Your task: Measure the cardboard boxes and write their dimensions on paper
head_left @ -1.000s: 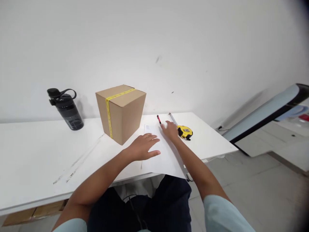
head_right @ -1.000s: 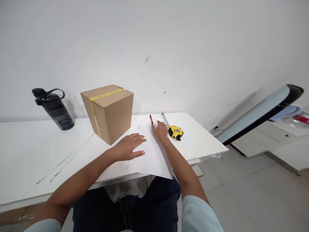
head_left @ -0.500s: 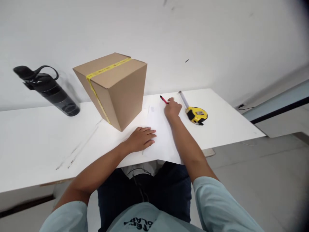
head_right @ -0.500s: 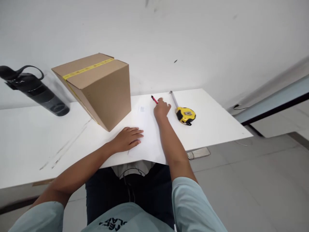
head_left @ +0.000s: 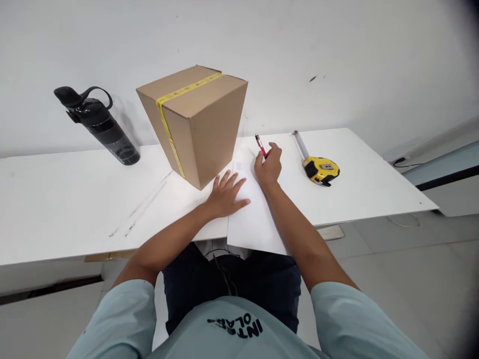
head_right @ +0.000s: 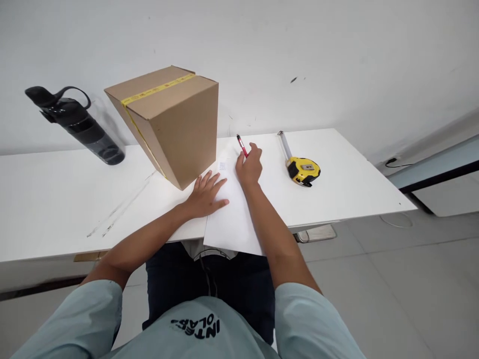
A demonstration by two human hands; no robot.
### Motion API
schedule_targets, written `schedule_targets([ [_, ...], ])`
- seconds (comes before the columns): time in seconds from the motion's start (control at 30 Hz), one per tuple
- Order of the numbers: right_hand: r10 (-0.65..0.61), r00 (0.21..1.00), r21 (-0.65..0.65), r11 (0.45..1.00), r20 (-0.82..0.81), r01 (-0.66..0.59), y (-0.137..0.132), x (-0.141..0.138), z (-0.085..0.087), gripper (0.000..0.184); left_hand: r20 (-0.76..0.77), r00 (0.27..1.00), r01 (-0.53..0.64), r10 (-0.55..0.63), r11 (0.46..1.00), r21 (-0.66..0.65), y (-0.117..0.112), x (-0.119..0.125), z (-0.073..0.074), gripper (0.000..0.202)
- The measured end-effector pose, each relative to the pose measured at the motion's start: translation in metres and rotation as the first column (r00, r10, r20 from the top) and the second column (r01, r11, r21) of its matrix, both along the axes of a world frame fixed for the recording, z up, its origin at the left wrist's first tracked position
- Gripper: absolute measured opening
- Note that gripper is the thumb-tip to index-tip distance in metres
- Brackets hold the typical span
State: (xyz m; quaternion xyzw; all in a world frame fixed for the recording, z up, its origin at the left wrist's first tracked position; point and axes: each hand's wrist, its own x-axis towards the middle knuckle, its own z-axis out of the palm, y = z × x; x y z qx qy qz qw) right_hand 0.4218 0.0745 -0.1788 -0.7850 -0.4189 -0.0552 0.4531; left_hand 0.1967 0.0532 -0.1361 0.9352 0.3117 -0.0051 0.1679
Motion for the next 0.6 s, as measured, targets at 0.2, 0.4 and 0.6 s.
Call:
schedule_targets([
  [0.2,0.079,0.992,0.155,0.983,0.1,-0.094,-0.025,-0.024,0.001,0.053,0.001,0.95,-0.312,0.313,0.948,0.062,0.011,0.006,-0.004,0.097],
  [0.4,0.245,0.923,0.154,0.942,0.297,-0.299,-0.041,-0.037,0.029,0.064,-0.013,0.945,-0.326,0.327,0.944,0.043,0.011,0.006,-0.005,0.106],
  [0.6,0.643,0.743,0.026,0.759,-0.183,-0.651,-0.041,-0.035,0.018,0.073,-0.081,0.949,-0.305,0.306,0.952,0.034,0.01,0.004,-0.003,0.099],
])
